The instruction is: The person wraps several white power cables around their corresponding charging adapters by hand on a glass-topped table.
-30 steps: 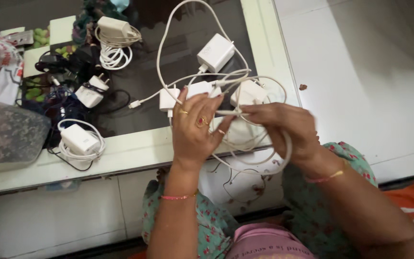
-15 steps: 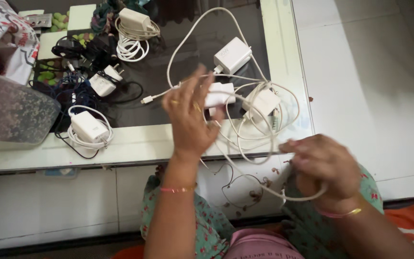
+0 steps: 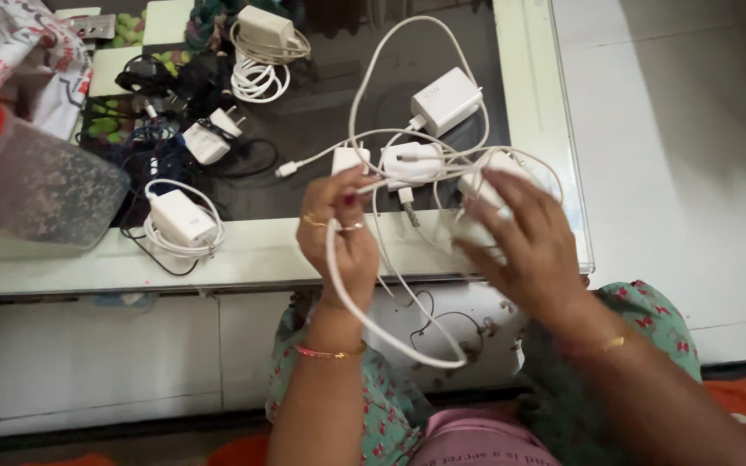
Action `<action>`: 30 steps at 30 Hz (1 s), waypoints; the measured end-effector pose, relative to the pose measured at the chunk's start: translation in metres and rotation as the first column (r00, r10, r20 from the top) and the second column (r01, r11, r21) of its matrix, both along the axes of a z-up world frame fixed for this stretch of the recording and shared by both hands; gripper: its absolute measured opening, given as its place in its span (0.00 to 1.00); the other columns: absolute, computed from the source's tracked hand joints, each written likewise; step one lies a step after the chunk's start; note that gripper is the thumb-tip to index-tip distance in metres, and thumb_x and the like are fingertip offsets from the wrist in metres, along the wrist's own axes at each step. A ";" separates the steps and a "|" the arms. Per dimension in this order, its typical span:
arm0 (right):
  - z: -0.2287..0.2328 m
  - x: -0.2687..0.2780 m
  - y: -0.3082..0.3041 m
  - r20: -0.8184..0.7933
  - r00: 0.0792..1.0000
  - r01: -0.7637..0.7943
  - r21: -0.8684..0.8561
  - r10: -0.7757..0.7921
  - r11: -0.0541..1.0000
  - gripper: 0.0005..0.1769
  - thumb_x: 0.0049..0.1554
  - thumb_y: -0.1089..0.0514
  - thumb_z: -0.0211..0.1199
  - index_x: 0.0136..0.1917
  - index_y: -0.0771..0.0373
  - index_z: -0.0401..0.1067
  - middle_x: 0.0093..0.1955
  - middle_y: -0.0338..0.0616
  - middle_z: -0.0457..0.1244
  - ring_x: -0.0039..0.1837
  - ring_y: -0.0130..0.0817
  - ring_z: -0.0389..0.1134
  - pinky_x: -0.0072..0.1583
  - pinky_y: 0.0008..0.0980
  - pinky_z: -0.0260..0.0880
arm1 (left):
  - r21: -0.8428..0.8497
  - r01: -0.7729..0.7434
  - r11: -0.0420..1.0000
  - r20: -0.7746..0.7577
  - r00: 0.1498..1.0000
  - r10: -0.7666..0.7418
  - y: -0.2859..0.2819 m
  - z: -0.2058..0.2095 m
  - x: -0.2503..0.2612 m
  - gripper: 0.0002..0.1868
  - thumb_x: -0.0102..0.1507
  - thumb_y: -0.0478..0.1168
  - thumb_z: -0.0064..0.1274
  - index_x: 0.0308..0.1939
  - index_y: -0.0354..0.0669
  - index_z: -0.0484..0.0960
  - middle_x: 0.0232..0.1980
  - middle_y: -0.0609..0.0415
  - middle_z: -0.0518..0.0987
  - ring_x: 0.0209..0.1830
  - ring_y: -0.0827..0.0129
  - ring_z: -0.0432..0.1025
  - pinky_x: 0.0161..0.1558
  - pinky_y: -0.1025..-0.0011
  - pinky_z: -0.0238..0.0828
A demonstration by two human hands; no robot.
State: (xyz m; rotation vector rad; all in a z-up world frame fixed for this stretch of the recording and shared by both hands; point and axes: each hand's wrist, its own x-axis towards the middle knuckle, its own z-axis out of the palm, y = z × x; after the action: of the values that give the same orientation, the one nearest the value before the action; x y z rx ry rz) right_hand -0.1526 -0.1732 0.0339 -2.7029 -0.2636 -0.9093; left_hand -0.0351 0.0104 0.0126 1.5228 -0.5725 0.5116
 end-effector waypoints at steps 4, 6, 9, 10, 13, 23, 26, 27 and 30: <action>-0.017 0.027 -0.019 -0.128 0.982 0.146 0.028 -0.141 0.989 0.23 0.58 0.62 0.70 0.66 0.58 0.72 0.73 0.49 0.63 0.74 0.50 0.61 0.72 0.47 0.63 | -0.356 -0.005 0.935 -0.197 0.978 -0.070 0.012 -0.012 0.017 0.18 0.76 0.47 0.44 0.55 0.35 0.78 0.45 0.50 0.82 0.37 0.73 0.75 0.40 0.74 0.75; -0.019 0.031 -0.026 -0.132 0.979 0.173 0.108 -0.159 0.979 0.22 0.61 0.63 0.67 0.68 0.57 0.72 0.74 0.46 0.63 0.76 0.49 0.61 0.74 0.46 0.63 | -0.473 -0.055 0.879 -0.227 0.972 -0.061 0.019 -0.014 0.025 0.17 0.77 0.47 0.43 0.57 0.34 0.76 0.45 0.49 0.82 0.36 0.72 0.75 0.41 0.74 0.76; -0.012 0.033 -0.021 -0.077 0.978 0.200 0.123 -0.192 0.972 0.21 0.63 0.63 0.67 0.70 0.59 0.71 0.75 0.46 0.62 0.77 0.49 0.60 0.76 0.46 0.60 | -0.659 -0.107 0.745 -0.342 0.924 -0.170 0.028 -0.016 0.032 0.16 0.77 0.45 0.43 0.60 0.35 0.73 0.46 0.48 0.80 0.38 0.70 0.76 0.42 0.72 0.78; -0.008 0.033 -0.019 -0.049 0.978 0.207 0.110 -0.203 0.972 0.22 0.64 0.63 0.67 0.70 0.61 0.71 0.75 0.47 0.61 0.77 0.50 0.60 0.76 0.46 0.59 | -0.699 -0.093 0.709 -0.369 0.896 -0.246 0.030 -0.017 0.033 0.16 0.76 0.45 0.44 0.60 0.36 0.72 0.45 0.48 0.80 0.38 0.69 0.76 0.41 0.72 0.78; 0.000 0.040 -0.001 0.017 0.992 0.123 0.043 -0.124 0.991 0.27 0.60 0.59 0.70 0.70 0.67 0.70 0.75 0.52 0.59 0.77 0.52 0.57 0.74 0.47 0.56 | -0.753 0.109 0.649 -0.323 0.798 -0.508 0.028 -0.019 0.025 0.16 0.76 0.45 0.45 0.60 0.36 0.73 0.44 0.47 0.80 0.37 0.68 0.77 0.40 0.69 0.79; 0.002 0.015 0.009 0.211 0.974 -0.166 0.425 0.081 0.890 0.08 0.66 0.69 0.55 0.57 0.64 0.72 0.46 0.48 0.69 0.47 0.38 0.69 0.48 0.34 0.70 | -0.742 0.353 0.570 -0.192 0.702 -0.685 0.014 -0.018 0.018 0.19 0.74 0.45 0.56 0.63 0.36 0.74 0.50 0.44 0.81 0.44 0.65 0.79 0.48 0.65 0.81; -0.005 0.001 -0.001 0.349 0.926 -0.358 0.700 0.142 0.618 0.09 0.76 0.60 0.48 0.63 0.64 0.67 0.45 0.50 0.67 0.38 0.31 0.70 0.41 0.27 0.70 | -0.742 0.527 0.413 -0.116 0.506 -0.855 0.010 -0.012 0.015 0.28 0.67 0.48 0.64 0.66 0.36 0.76 0.57 0.45 0.82 0.50 0.66 0.79 0.56 0.67 0.79; -0.004 -0.006 -0.003 0.372 0.918 -0.385 0.751 0.139 0.536 0.09 0.77 0.58 0.48 0.64 0.63 0.66 0.43 0.50 0.67 0.36 0.30 0.69 0.40 0.27 0.69 | -0.566 0.593 0.572 -0.174 0.593 -0.786 0.009 -0.008 0.012 0.30 0.65 0.49 0.66 0.66 0.40 0.77 0.59 0.47 0.81 0.48 0.68 0.78 0.53 0.68 0.79; 0.007 -0.015 -0.006 0.382 0.913 -0.407 0.877 0.144 0.254 0.11 0.71 0.55 0.49 0.62 0.63 0.64 0.48 0.52 0.66 0.34 0.34 0.69 0.35 0.31 0.70 | -0.056 0.611 0.790 -0.193 0.769 -0.609 0.001 0.006 -0.004 0.34 0.59 0.53 0.70 0.66 0.49 0.77 0.65 0.55 0.79 0.47 0.72 0.76 0.48 0.73 0.80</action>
State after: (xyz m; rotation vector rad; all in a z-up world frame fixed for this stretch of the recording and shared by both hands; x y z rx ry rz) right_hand -0.1675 -0.1794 0.0409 -1.3369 -0.1499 -0.8481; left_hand -0.0394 0.0115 0.0187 1.2773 -0.8656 -0.1546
